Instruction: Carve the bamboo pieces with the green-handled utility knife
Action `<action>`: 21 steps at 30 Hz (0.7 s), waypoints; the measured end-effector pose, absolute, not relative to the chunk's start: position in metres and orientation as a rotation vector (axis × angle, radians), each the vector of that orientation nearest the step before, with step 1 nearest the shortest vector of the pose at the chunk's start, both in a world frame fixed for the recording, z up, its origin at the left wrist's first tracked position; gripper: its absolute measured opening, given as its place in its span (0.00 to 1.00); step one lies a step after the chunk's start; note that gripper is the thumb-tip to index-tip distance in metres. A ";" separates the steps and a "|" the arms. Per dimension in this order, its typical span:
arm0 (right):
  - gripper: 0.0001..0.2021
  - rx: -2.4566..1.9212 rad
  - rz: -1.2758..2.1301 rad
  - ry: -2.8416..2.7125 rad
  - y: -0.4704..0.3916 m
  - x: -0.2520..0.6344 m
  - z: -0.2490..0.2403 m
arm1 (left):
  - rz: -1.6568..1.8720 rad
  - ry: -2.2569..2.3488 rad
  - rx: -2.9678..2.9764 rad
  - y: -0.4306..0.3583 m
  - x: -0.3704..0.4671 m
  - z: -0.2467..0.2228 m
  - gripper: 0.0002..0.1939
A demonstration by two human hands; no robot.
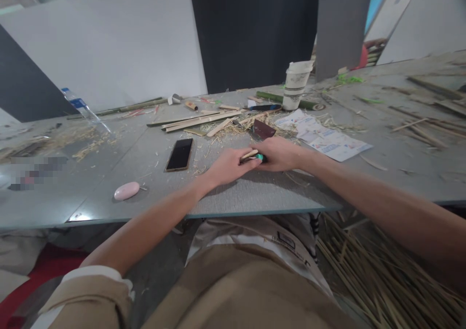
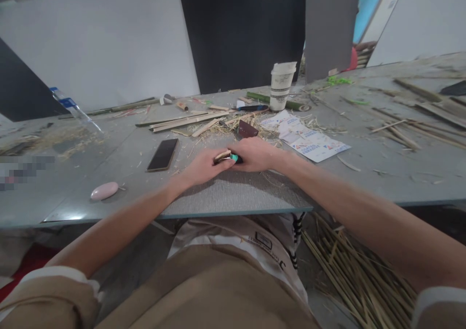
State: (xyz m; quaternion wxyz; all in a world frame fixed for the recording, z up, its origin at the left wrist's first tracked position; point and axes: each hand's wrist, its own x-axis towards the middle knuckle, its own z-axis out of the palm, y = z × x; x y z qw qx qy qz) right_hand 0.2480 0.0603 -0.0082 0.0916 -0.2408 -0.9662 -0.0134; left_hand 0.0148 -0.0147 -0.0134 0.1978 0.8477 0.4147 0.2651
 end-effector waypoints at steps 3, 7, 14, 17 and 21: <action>0.27 -0.734 -0.062 -2.898 0.061 0.248 -0.009 | 0.724 1.174 2.390 -0.014 0.015 -0.013 0.17; 0.26 -0.750 -0.086 -2.917 0.061 0.248 -0.009 | 0.703 1.193 2.404 -0.015 0.015 -0.014 0.17; 0.26 -0.754 -0.097 -2.935 0.061 0.248 -0.010 | 0.678 1.203 2.421 -0.015 0.016 -0.013 0.17; 0.26 -0.762 -0.095 -2.937 0.061 0.248 -0.009 | 0.662 1.213 2.431 -0.014 0.017 -0.013 0.17; 0.24 -0.769 -0.086 -2.945 0.059 0.247 -0.008 | 0.632 1.237 2.445 -0.014 0.017 -0.012 0.17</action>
